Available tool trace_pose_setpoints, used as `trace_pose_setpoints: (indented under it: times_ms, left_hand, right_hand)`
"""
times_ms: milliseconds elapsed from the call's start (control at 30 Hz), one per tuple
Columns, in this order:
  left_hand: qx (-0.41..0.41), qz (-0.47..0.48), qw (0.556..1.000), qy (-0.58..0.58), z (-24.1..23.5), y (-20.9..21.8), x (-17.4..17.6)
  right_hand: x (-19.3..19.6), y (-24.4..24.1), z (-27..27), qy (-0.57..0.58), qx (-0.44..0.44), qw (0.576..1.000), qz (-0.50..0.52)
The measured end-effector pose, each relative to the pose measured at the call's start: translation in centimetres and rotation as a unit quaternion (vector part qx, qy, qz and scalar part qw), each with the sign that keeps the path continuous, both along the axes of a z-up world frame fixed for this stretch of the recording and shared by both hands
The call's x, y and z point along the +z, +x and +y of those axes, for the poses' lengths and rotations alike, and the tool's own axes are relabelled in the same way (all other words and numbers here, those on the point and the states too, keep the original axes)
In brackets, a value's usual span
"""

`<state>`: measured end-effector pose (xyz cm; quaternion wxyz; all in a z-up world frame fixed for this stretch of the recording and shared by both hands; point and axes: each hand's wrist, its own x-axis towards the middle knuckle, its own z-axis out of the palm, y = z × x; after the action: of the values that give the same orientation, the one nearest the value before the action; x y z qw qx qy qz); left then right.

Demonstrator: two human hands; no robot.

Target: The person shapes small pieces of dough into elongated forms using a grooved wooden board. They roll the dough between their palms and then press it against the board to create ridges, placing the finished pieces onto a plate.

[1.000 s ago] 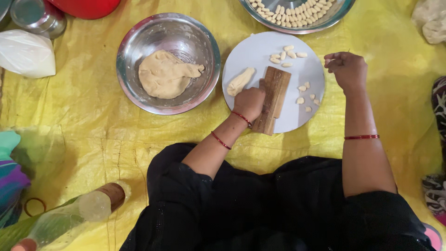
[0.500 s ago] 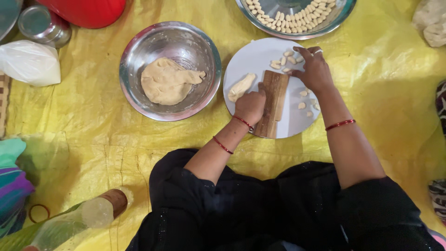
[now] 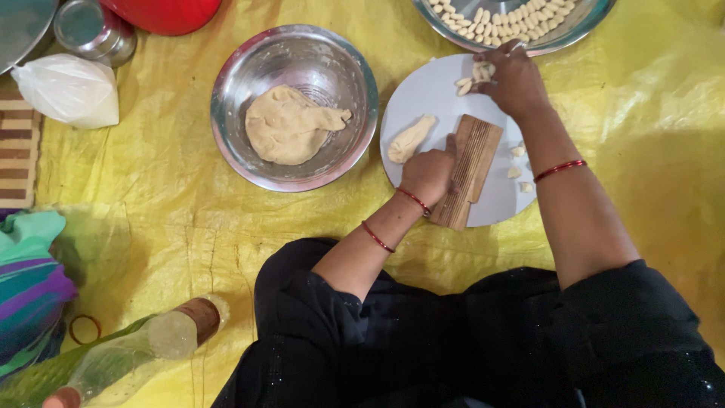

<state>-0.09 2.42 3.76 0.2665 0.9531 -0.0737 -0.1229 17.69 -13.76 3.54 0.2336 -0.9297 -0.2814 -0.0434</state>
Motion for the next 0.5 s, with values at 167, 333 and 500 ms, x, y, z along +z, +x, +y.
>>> trace_pose_setpoints:
  times_ms: [167,333,500]
  left_hand:
    - [0.004,-0.006,1.000,0.000,0.0,-0.2,-0.5]
    - [0.011,0.004,1.000,-0.002,-0.2,0.1,-0.8]
    - [0.020,-0.028,0.999,0.001,0.0,-0.3,-0.3]
  right_hand:
    - [0.7,-0.6,-0.5,0.049,-0.011,0.999,0.012]
    - [0.7,-2.7,-0.4,0.011,0.009,1.000,-0.025]
    - [-0.6,-4.8,1.3,0.046,-0.025,0.999,-0.015]
